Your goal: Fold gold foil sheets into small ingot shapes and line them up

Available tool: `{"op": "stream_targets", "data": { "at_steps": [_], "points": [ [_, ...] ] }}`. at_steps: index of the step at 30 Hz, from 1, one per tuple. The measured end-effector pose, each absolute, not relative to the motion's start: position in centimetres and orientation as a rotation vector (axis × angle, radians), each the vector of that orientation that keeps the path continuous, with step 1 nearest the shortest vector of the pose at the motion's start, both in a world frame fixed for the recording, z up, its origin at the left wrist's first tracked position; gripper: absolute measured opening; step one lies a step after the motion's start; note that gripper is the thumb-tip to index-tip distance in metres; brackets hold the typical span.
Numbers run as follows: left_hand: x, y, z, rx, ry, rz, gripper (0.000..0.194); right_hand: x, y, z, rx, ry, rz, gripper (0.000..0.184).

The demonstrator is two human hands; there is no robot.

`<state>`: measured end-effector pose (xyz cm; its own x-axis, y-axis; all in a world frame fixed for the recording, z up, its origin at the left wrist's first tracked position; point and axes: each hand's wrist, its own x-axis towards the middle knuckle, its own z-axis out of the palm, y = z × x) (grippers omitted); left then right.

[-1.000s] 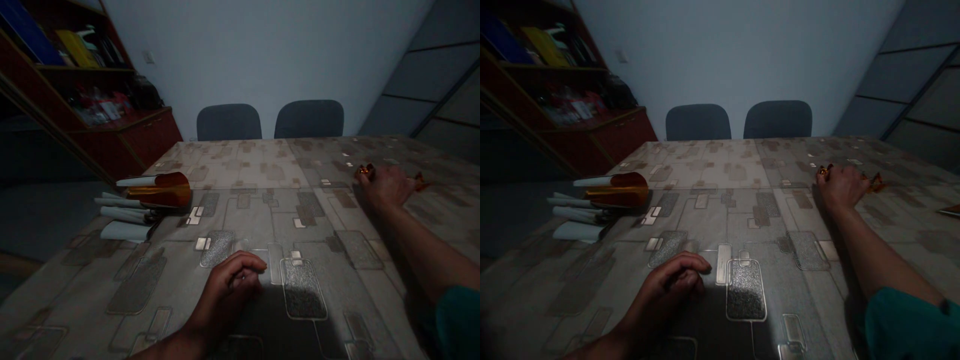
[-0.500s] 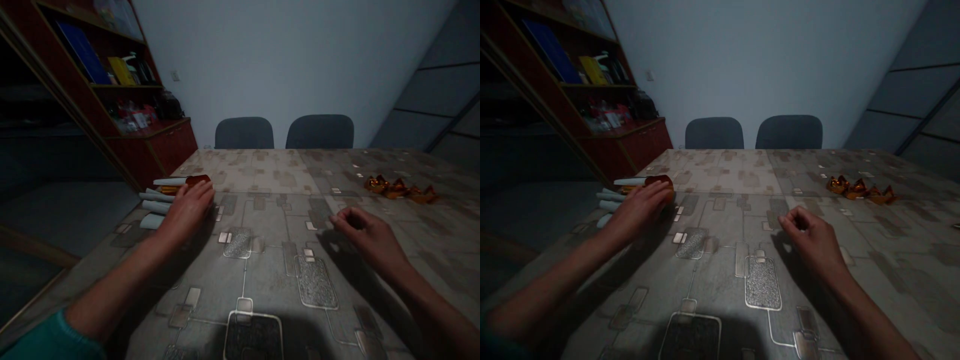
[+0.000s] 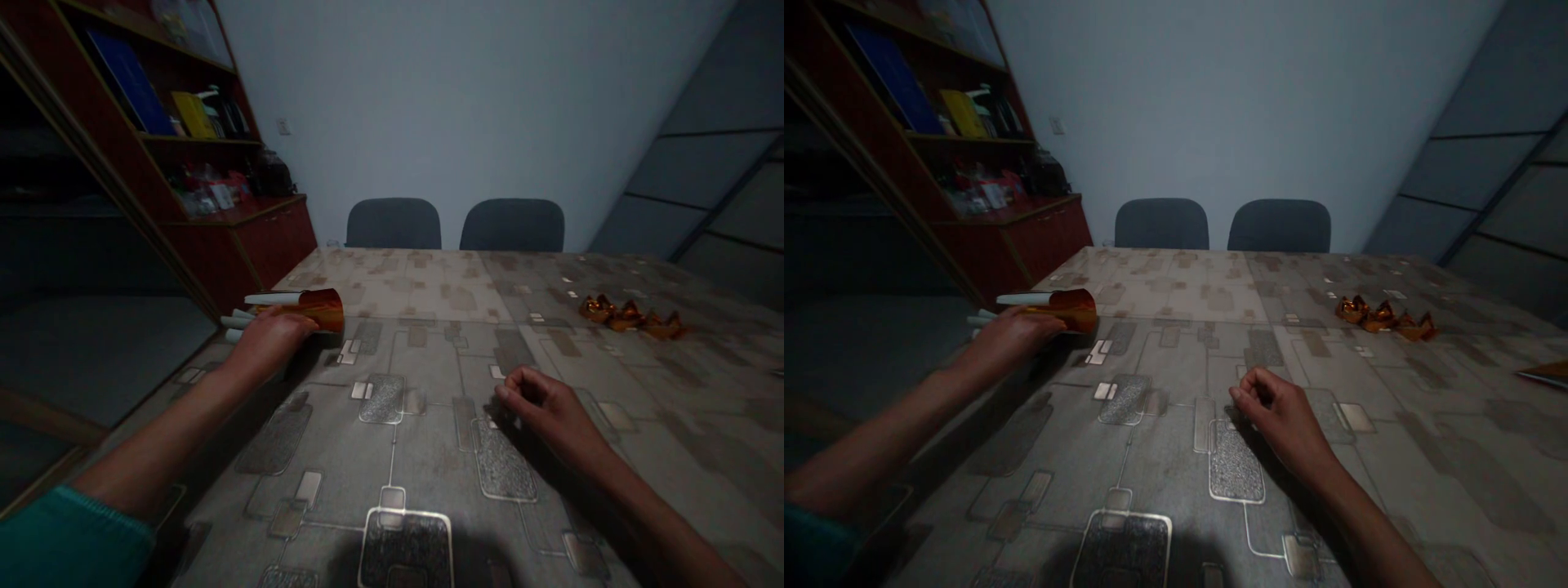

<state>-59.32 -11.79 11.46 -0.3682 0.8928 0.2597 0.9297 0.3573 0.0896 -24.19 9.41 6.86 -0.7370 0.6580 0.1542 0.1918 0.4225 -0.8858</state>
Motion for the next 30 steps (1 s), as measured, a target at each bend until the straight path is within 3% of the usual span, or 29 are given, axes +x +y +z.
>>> {"op": "stream_targets", "data": {
  "at_steps": [6, 25, 30],
  "points": [
    [-58.6, -11.9, 11.4, -1.602, -2.459, -0.083, 0.029, -24.2, 9.9, 6.3, -0.74, -2.18, 1.259, 0.033],
    [-59.1, -12.9, 14.2, -1.177, -2.649, 0.08, 0.03, -24.5, 10.1, 5.3, -0.713, -2.171, 1.333, 0.038],
    [-60.4, -12.6, 14.7, -1.123, -2.678, 0.091, 0.041, -24.6, 10.3, 5.1, -0.713, -2.176, 1.326, 0.038]
  ]
}}
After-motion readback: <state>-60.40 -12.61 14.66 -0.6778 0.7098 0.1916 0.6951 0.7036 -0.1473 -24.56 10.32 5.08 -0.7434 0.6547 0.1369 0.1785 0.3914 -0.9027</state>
